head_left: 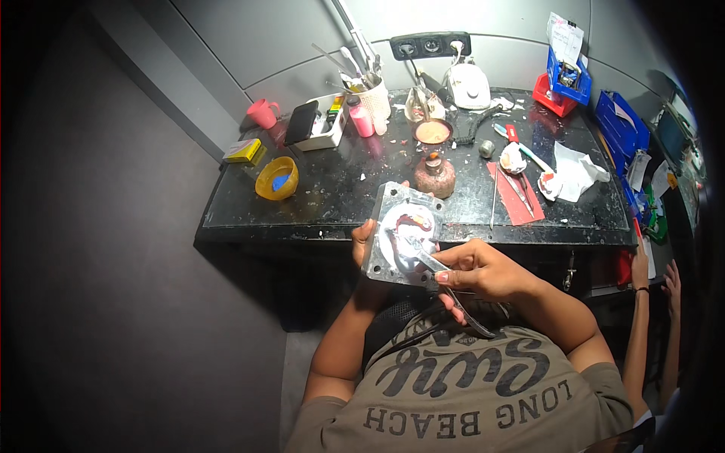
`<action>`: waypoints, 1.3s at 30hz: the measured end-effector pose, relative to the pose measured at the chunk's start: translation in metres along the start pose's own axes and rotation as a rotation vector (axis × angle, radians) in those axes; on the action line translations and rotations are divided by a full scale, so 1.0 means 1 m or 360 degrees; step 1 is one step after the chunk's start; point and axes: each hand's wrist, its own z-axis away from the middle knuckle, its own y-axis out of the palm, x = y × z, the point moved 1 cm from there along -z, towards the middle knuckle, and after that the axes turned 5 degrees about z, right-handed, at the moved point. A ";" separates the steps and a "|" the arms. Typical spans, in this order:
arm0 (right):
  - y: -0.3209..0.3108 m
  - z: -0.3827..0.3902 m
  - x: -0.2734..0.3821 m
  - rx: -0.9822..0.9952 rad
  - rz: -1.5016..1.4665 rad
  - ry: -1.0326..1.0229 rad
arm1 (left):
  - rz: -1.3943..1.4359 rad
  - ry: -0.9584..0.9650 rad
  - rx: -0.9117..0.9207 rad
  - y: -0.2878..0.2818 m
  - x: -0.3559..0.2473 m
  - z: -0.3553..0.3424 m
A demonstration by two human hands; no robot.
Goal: The person uses pliers to adjust a dental piece in a metal flask, handles a dental impression cast, and scrapes wax around the denture using a metal carving tool.
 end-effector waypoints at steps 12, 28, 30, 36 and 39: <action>-0.001 -0.001 0.003 0.0032 0.0039 0.0005 | 0.0102 -0.0031 0.0056 -0.007 0.002 0.000; -0.002 -0.001 0.007 -0.0058 0.0064 0.0106 | 0.0010 0.0109 -0.0007 -0.004 0.006 -0.001; -0.004 0.000 0.013 -0.0081 0.0136 0.0125 | -0.0067 0.0187 -0.0158 -0.002 0.007 0.001; -0.012 0.008 0.022 0.0027 0.0226 0.0186 | -0.0208 0.0120 -0.0040 -0.003 0.004 -0.003; -0.018 0.023 0.025 0.0117 0.0384 0.0184 | -0.0140 0.0052 0.0035 -0.008 0.000 -0.001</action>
